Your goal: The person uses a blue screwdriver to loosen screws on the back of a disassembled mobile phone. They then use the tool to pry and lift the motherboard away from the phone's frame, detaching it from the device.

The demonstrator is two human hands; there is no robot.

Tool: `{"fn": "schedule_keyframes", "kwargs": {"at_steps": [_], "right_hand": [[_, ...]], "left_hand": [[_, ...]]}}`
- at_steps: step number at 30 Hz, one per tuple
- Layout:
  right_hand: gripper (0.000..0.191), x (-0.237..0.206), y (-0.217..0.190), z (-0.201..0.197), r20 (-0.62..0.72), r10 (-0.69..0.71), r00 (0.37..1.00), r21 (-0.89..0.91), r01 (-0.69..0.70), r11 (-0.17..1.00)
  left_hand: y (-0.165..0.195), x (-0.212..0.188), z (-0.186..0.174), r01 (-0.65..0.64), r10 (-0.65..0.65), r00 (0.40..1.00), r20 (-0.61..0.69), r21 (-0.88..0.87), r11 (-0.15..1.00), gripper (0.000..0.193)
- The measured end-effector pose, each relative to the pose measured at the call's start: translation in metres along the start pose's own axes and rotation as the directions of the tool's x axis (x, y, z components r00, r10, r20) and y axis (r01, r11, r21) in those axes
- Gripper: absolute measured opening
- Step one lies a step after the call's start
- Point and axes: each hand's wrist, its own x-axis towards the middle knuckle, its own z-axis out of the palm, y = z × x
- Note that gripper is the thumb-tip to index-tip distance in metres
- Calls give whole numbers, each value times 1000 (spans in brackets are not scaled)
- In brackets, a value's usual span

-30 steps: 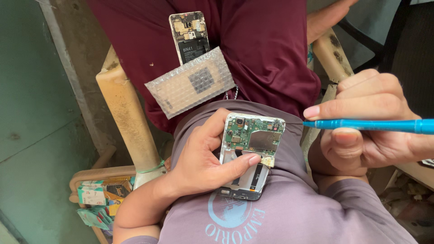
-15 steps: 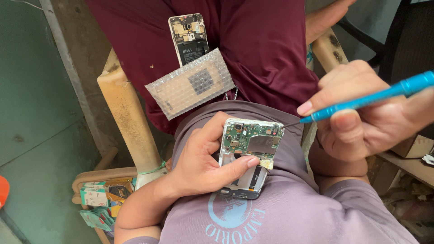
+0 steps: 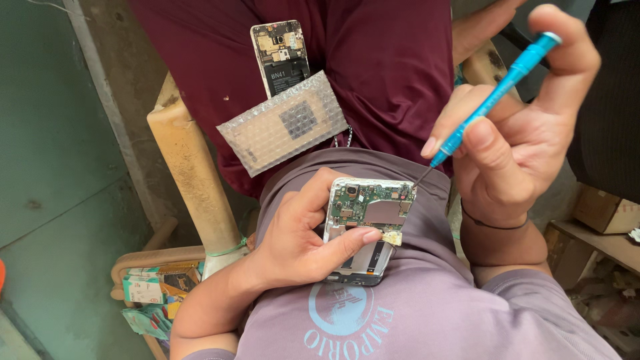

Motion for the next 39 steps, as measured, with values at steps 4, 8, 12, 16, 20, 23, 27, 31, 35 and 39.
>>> {"fn": "schedule_keyframes", "kwargs": {"at_steps": [4, 8, 12, 16, 20, 23, 27, 31, 35, 39], "right_hand": [[77, 1, 0, 2, 29, 100, 995, 17, -100, 995], [78, 3, 1, 4, 52, 187, 981, 60, -190, 980], [75, 5, 4, 4, 81, 237, 968, 120, -245, 962], [75, 5, 8, 7, 81, 263, 962, 151, -272, 950], [80, 2, 8, 11, -51, 123, 991, 31, -122, 992], [74, -5, 4, 12, 9, -61, 998, -143, 62, 988], [76, -7, 6, 10, -26, -18, 1000, -72, 16, 997], [83, -3, 14, 8, -95, 177, 980, 79, -169, 982], [75, -3, 17, 4, 0, 233, 972, 138, -231, 963], [75, -4, 21, 1, 24, 276, 961, 162, -276, 948]], "left_hand": [[1, -2, -1, 4, -4, 1000, -4, 19, 1000, 33], [-1, -3, -2, -4, 4, 1000, -9, 33, 999, 33], [-2, -4, -4, -18, 18, 1000, -10, 38, 999, 33], [-1, -4, -5, 2, -2, 1000, -8, 34, 999, 33], [-1, -4, -6, 7, -5, 1000, -29, 58, 998, 35], [-2, -3, -5, 5, -1, 999, -48, 73, 997, 35], [-3, -3, -4, 2, 1, 999, -46, 51, 999, 36], [-4, -3, -4, 12, -9, 998, -54, 58, 998, 35], [-5, -4, -4, 26, -21, 998, -60, 79, 997, 36], [-5, -3, -4, 30, -27, 998, -61, 46, 998, 37]]}}
